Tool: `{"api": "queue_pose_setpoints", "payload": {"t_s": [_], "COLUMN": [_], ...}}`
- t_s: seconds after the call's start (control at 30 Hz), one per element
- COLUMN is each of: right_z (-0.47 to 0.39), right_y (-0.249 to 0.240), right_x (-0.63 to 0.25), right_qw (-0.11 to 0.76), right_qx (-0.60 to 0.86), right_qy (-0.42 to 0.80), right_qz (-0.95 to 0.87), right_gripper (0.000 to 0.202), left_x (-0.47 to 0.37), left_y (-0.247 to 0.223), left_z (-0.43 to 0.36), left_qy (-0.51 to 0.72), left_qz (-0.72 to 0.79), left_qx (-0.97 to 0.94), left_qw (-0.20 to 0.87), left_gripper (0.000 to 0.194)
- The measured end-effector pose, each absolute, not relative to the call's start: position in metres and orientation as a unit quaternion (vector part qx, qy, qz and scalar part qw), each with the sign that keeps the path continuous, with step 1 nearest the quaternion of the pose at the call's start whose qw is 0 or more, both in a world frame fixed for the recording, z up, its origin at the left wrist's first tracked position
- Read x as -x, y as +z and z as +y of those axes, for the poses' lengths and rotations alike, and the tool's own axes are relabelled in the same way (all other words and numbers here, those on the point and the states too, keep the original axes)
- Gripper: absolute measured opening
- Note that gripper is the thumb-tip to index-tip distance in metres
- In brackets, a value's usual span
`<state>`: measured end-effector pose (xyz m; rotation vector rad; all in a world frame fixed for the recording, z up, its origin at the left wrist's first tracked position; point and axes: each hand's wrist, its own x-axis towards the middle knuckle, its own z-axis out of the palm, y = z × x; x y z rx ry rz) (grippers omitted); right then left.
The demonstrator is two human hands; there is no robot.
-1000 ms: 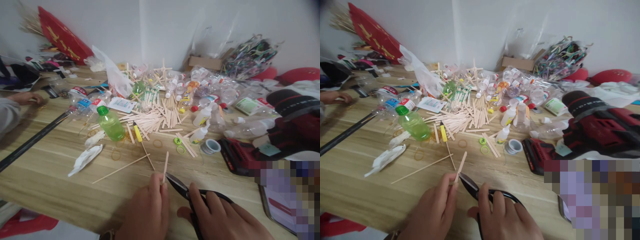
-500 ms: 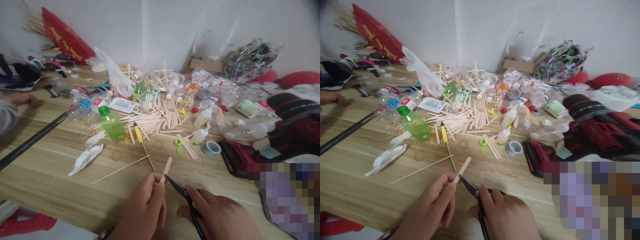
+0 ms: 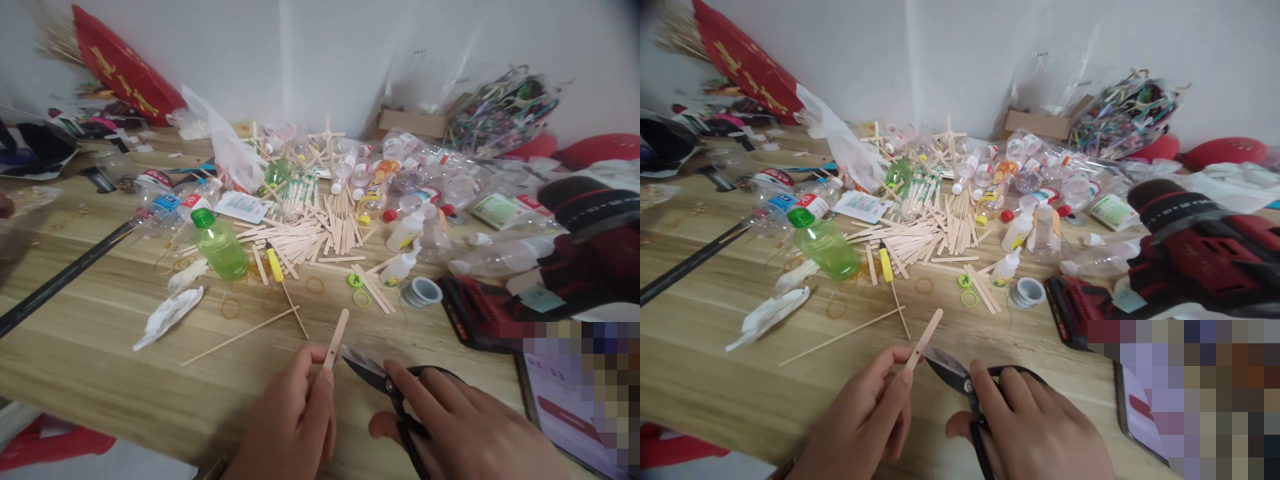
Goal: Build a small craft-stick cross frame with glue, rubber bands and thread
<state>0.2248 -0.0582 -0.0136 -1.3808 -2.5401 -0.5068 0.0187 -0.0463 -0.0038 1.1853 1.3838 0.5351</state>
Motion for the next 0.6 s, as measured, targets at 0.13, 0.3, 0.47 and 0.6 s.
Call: {"api": "queue_pose_setpoints", "payload": {"t_s": [0.13,0.3,0.47,0.6], "right_z": [-0.060,-0.063,-0.063,-0.063], "right_y": [-0.013,-0.009,-0.007,-0.004], "right_x": [-0.223,-0.223,-0.221,-0.219], "right_qw": [0.097,0.091,0.094,0.069], "right_qx": [0.458,0.454,0.446,0.420], "right_qy": [-0.199,-0.207,-0.227,-0.279], "right_qz": [-0.861,-0.862,-0.861,-0.861], "right_gripper": [0.045,0.044,0.044,0.044], "left_x": [-0.019,-0.019,-0.018,-0.017], "left_y": [-0.005,-0.009,-0.010,-0.007], "left_z": [-0.049,-0.055,-0.057,-0.056], "left_qy": [0.238,0.240,0.228,0.210], "left_qz": [0.591,0.605,0.613,0.620], "left_qx": [-0.537,-0.587,-0.596,-0.596], "left_qw": [0.553,0.481,0.466,0.465], "left_gripper": [0.034,0.036,0.035,0.033]}}
